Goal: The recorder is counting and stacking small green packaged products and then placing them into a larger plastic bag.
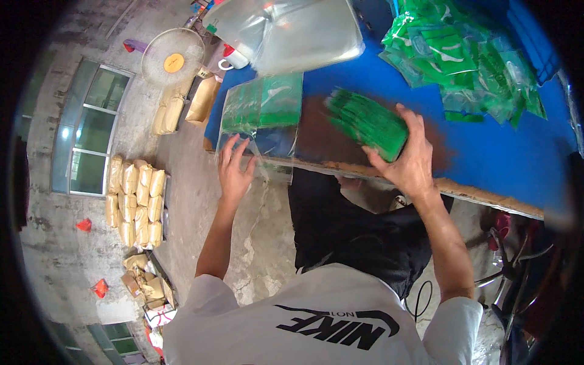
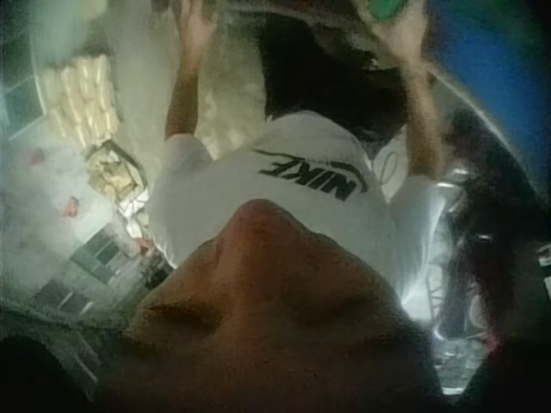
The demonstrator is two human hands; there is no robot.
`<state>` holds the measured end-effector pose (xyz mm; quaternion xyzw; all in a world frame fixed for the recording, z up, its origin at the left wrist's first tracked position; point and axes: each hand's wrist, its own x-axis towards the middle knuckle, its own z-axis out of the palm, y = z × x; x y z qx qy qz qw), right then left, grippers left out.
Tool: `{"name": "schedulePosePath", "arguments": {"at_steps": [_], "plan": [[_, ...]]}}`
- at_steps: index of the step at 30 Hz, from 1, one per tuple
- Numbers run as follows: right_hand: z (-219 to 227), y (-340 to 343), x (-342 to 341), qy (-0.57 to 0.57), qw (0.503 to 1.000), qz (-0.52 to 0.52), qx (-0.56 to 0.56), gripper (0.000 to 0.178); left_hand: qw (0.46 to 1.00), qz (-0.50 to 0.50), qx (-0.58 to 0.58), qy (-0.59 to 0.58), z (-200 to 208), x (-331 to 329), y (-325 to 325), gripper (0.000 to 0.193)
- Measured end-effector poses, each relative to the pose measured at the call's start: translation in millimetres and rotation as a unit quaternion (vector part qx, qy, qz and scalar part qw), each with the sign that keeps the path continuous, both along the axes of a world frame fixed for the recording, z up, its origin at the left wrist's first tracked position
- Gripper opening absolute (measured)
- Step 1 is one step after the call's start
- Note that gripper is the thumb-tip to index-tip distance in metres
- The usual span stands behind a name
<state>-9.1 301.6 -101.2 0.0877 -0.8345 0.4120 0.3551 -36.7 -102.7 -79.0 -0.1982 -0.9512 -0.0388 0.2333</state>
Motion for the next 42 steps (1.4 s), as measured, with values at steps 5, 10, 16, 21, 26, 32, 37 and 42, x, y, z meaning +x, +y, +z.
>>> {"name": "schedulePosePath", "arguments": {"at_steps": [5, 10, 16, 21, 26, 32, 37, 42], "plan": [[3, 7, 5, 0.084, 0.996, -0.021, -0.020, 0.088, 1.000, 0.022, -0.009, -0.002, -14, -11, -36, 0.056], [-6, 19, -1, -0.021, 0.999, -0.030, -0.032, 0.093, 0.999, -0.038, -0.009, -0.027, 2, 3, -19, 0.063], [-6, 17, -4, -0.034, 0.994, -0.045, -0.092, 0.096, 0.998, -0.068, 0.008, -0.008, -7, -3, 3, 0.067], [-9, 16, -4, -0.031, 0.991, -0.056, -0.118, 0.098, 0.995, 0.005, 0.018, 0.095, -6, -18, -42, 0.033], [-12, 18, -6, -0.021, 0.993, -0.051, -0.100, 0.099, 0.998, -0.017, 0.046, 0.040, -8, -7, -24, 0.022], [12, 12, 5, -0.004, 0.990, -0.032, -0.137, 0.100, 0.988, -0.074, 0.124, -0.046, -9, 3, 105, 0.021], [50, 0, 12, -0.039, 0.950, 0.035, -0.307, 0.097, 0.970, -0.038, 0.185, -0.150, -14, -17, 125, 0.023], [48, -5, -3, -0.214, 0.876, 0.189, -0.388, 0.093, 0.903, -0.008, 0.346, -0.253, 6, -27, 113, 0.020]]}}
